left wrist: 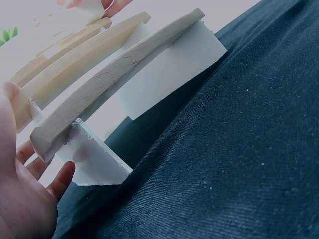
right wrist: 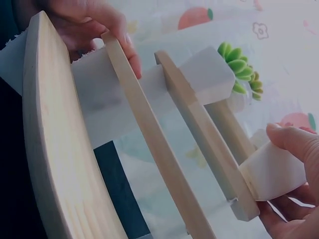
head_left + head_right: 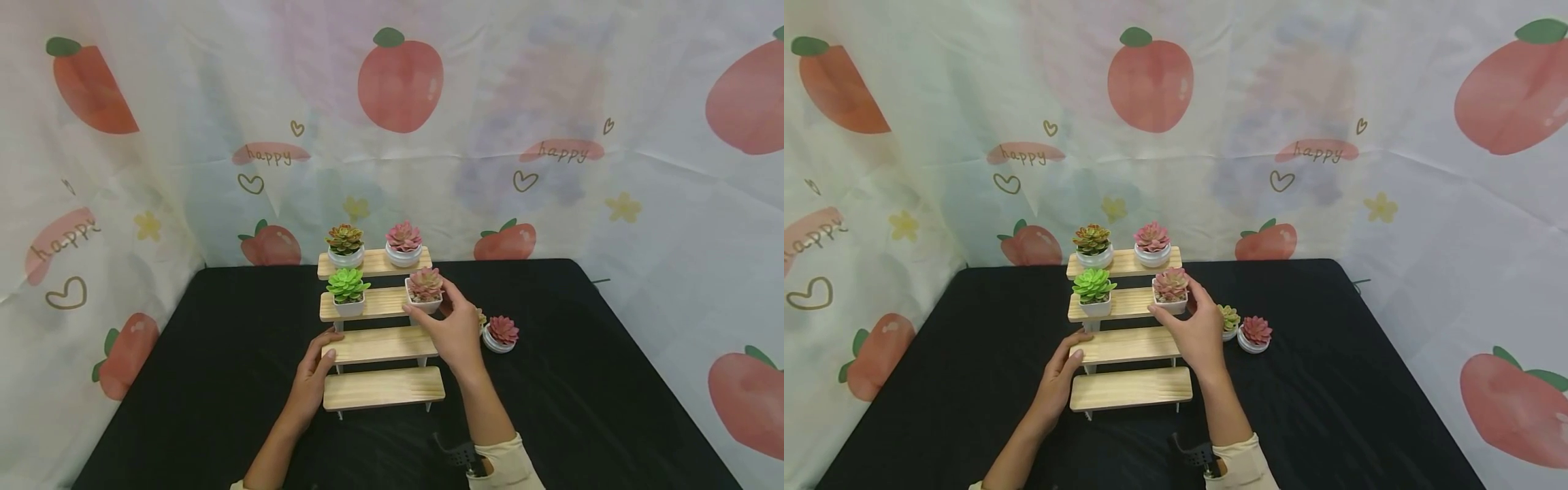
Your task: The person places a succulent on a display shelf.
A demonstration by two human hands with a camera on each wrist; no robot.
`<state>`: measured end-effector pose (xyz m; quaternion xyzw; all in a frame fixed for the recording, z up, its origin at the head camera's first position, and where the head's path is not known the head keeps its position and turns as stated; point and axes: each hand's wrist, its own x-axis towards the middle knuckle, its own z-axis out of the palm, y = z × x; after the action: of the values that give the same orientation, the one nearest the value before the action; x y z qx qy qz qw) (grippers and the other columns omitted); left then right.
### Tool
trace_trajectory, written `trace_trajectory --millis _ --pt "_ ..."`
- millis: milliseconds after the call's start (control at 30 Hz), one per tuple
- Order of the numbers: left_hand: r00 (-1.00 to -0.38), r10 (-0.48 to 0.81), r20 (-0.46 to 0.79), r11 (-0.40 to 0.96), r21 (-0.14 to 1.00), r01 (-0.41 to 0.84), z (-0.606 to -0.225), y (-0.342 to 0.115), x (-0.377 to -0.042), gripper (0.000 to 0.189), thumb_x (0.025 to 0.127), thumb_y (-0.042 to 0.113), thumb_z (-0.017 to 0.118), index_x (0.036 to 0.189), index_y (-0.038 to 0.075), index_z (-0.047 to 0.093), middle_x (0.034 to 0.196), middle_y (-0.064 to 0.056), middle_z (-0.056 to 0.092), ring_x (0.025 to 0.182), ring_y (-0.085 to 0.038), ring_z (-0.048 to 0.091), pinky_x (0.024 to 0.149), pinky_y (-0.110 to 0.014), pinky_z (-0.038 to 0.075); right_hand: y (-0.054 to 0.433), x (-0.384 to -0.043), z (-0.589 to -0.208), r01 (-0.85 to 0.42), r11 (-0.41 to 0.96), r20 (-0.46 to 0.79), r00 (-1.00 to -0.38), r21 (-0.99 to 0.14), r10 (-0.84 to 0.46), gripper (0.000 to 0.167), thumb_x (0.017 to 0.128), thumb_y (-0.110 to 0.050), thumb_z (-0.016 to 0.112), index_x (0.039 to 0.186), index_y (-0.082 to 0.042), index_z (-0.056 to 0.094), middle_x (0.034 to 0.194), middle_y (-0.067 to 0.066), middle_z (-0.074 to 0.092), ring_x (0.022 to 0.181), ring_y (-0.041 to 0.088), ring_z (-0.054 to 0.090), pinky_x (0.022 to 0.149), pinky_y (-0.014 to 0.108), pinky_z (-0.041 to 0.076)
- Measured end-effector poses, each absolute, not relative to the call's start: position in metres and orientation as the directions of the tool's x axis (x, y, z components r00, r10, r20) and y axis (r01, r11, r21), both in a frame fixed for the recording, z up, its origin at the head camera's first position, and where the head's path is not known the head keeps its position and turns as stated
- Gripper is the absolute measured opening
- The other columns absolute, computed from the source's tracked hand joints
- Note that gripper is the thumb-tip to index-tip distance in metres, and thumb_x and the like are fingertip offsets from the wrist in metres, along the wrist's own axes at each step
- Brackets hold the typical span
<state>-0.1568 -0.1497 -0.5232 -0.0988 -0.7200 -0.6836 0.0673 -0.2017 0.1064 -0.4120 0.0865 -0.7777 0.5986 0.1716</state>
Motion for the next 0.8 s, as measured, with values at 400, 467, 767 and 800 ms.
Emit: trace_trajectory --millis 400,467,767,800 --pt "-0.968 0.046 0.249 0.044 0.967 0.251 -0.525 -0.15 -0.158 0.028 0.112 0.02 0.047 0.137 0.014 0.059 0.161 -0.021 0.034 0.152 -0.033 0.023 0.117 -0.062 0.017 0.097 -0.203 -0.406 -0.32 0.265 0.341 -0.939 -0.909 0.035 0.074 0.083 -0.023 0.091 0.146 -0.007 0.055 0.132 0.013 0.063 0.122 0.024 0.059 0.101 0.046 0.048" --pt "-0.968 0.046 0.246 0.044 0.968 0.248 -0.525 -0.15 -0.158 0.029 0.112 0.02 0.047 0.137 0.014 0.059 0.161 -0.021 0.034 0.152 -0.033 0.023 0.117 -0.063 0.017 0.095 -0.204 -0.406 -0.324 0.272 0.345 -0.938 -0.906 0.034 0.073 0.083 -0.023 0.091 0.145 -0.007 0.056 0.13 0.012 0.064 0.119 0.024 0.06 0.099 0.046 0.049" --pt "-0.97 0.048 0.238 0.056 0.969 0.24 -0.523 -0.15 -0.158 0.03 0.113 0.023 0.047 0.138 0.015 0.059 0.161 -0.02 0.034 0.151 -0.035 0.025 0.114 -0.064 0.022 0.091 -0.205 -0.409 -0.318 0.326 0.354 -0.934 -0.89 0.054 0.071 0.083 -0.024 0.091 0.144 -0.008 0.057 0.125 0.011 0.066 0.111 0.023 0.062 0.092 0.043 0.051" --pt "-0.97 0.047 0.237 0.056 0.969 0.24 -0.523 -0.15 -0.157 0.03 0.112 0.023 0.047 0.138 0.015 0.059 0.161 -0.02 0.034 0.151 -0.035 0.025 0.114 -0.064 0.022 0.091 -0.205 -0.409 -0.317 0.328 0.353 -0.934 -0.89 0.055 0.072 0.083 -0.025 0.091 0.144 -0.007 0.057 0.126 0.011 0.065 0.112 0.023 0.062 0.093 0.043 0.051"
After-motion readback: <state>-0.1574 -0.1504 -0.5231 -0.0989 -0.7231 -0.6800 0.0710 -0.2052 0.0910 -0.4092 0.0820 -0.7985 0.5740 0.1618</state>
